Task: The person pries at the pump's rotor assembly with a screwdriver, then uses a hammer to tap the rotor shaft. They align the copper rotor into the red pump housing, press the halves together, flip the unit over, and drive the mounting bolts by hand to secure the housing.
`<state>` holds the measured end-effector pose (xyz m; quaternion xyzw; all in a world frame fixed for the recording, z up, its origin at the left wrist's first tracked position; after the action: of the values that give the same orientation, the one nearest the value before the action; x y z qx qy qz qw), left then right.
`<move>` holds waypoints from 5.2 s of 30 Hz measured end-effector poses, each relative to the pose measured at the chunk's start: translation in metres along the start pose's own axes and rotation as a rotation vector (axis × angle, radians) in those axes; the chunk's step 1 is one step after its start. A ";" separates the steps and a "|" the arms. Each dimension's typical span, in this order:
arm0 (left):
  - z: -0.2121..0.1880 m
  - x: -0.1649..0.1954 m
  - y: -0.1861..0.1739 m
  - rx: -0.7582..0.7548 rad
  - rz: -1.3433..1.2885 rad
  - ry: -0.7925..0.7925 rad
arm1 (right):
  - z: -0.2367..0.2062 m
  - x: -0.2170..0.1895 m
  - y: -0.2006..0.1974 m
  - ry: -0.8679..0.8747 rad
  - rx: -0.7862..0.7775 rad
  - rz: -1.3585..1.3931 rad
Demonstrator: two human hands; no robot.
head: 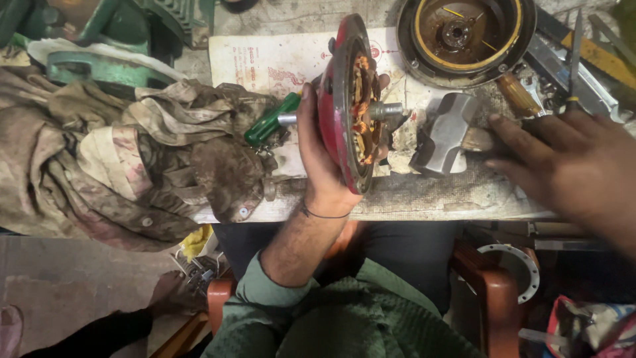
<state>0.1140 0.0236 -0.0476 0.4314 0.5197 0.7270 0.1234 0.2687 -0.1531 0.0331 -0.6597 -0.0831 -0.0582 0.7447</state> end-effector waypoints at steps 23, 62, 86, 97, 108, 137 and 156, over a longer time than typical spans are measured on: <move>-0.018 -0.012 0.013 0.030 0.111 -0.208 | 0.086 -0.048 -0.049 -0.298 0.426 0.668; -0.014 -0.018 0.010 0.001 0.226 -0.115 | 0.069 -0.029 -0.029 -0.077 0.376 0.728; -0.029 -0.019 0.034 -0.471 -0.394 -0.026 | 0.051 -0.019 -0.008 0.333 0.081 0.769; -0.029 -0.023 0.032 -0.149 -0.013 -0.196 | 0.059 -0.072 -0.064 0.006 0.353 0.784; -0.016 -0.016 0.013 -0.364 -0.312 -0.186 | 0.012 -0.003 -0.016 0.267 0.050 0.241; 0.007 -0.002 0.012 -0.102 -0.048 -0.144 | 0.003 -0.081 0.021 0.623 0.537 1.987; 0.006 0.017 -0.005 -0.102 0.056 0.021 | -0.058 -0.061 -0.005 0.548 1.405 1.769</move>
<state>0.1073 0.0401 -0.0430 0.4314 0.4710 0.7601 0.1195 0.2105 -0.2129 0.0190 0.1054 0.5567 0.4001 0.7203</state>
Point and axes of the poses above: each hand's wrist, its own z-axis towards the middle knuckle, its own y-axis out of the palm, x = y × z, the point moved 6 cm from there along z, towards the middle knuckle, and after that the axes turned 14 degrees about z, right-handed, at the moved point
